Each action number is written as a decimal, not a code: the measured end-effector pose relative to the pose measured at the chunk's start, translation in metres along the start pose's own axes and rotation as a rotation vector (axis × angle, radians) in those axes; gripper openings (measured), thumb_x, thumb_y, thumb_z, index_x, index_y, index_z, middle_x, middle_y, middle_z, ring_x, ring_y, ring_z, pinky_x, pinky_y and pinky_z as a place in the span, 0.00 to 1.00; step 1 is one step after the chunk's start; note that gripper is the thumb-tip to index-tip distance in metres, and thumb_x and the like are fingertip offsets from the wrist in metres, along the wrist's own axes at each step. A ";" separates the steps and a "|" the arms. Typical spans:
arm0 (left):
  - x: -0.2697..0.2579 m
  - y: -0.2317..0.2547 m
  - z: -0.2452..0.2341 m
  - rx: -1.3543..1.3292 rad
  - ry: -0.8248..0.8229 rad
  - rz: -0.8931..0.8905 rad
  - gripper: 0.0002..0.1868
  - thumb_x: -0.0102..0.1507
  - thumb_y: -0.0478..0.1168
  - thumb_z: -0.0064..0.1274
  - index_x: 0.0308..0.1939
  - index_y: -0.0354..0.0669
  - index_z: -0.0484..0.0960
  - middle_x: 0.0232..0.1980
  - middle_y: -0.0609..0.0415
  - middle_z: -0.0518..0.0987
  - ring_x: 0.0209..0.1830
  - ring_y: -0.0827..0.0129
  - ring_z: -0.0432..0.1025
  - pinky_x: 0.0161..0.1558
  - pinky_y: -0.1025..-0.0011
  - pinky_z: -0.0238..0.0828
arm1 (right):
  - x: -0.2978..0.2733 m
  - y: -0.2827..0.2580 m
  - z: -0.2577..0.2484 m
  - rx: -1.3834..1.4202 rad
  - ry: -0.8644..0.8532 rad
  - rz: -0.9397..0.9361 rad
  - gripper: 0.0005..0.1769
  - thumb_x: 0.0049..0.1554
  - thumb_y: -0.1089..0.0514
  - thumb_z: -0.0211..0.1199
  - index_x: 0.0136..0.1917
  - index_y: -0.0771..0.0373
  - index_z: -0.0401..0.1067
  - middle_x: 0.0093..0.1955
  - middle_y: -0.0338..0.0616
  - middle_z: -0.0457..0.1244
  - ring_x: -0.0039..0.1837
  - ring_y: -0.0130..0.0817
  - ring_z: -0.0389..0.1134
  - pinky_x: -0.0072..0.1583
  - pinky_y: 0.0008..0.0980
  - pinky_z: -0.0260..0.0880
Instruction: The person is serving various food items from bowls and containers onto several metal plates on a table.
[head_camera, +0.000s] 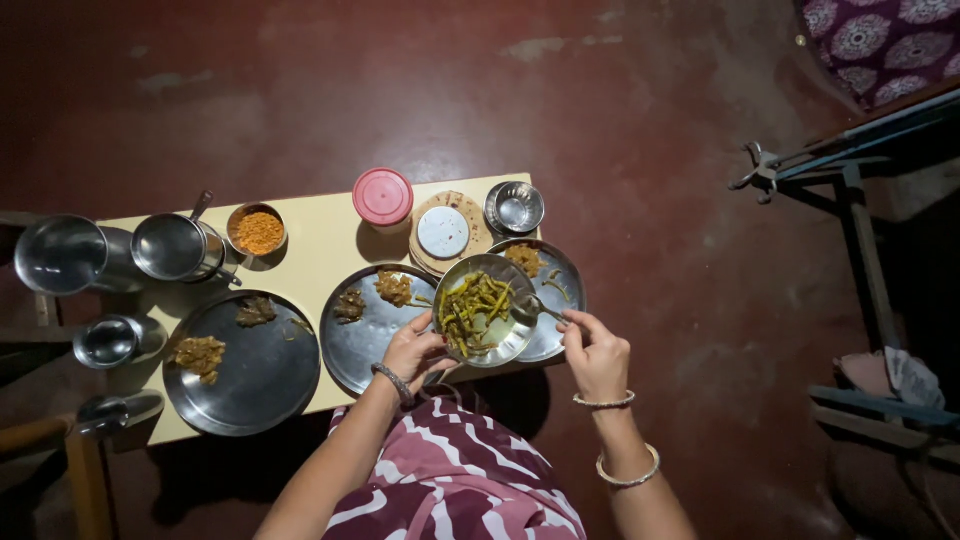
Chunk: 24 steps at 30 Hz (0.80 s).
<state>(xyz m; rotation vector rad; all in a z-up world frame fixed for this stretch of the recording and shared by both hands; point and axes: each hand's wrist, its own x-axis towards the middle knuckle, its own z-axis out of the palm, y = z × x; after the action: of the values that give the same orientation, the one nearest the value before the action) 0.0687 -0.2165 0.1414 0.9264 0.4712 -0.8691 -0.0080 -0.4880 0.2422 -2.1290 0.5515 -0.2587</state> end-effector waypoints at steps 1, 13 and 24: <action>0.001 -0.002 -0.002 0.000 -0.001 0.003 0.29 0.59 0.30 0.49 0.66 0.45 0.75 0.43 0.51 0.85 0.36 0.69 0.81 0.37 0.65 0.84 | 0.002 0.000 0.001 0.000 0.001 -0.003 0.13 0.59 0.61 0.59 0.54 0.67 0.78 0.42 0.48 0.74 0.42 0.27 0.77 0.43 0.26 0.76; -0.007 0.004 0.005 0.025 0.001 0.010 0.31 0.58 0.29 0.50 0.67 0.46 0.75 0.44 0.52 0.85 0.35 0.71 0.81 0.37 0.69 0.85 | 0.023 0.060 0.039 0.453 -0.123 0.414 0.15 0.60 0.64 0.56 0.56 0.74 0.76 0.43 0.55 0.73 0.38 0.30 0.75 0.40 0.27 0.76; 0.002 -0.005 -0.003 -0.003 0.000 0.023 0.30 0.59 0.29 0.50 0.67 0.45 0.76 0.44 0.50 0.85 0.36 0.68 0.81 0.36 0.67 0.83 | 0.026 0.084 0.028 0.783 -0.222 0.666 0.16 0.61 0.64 0.52 0.57 0.77 0.72 0.42 0.58 0.71 0.36 0.33 0.71 0.38 0.26 0.72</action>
<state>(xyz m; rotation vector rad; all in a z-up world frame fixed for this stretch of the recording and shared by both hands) 0.0656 -0.2161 0.1360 0.9276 0.4609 -0.8471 0.0015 -0.5221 0.1569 -1.1233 0.8246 0.1291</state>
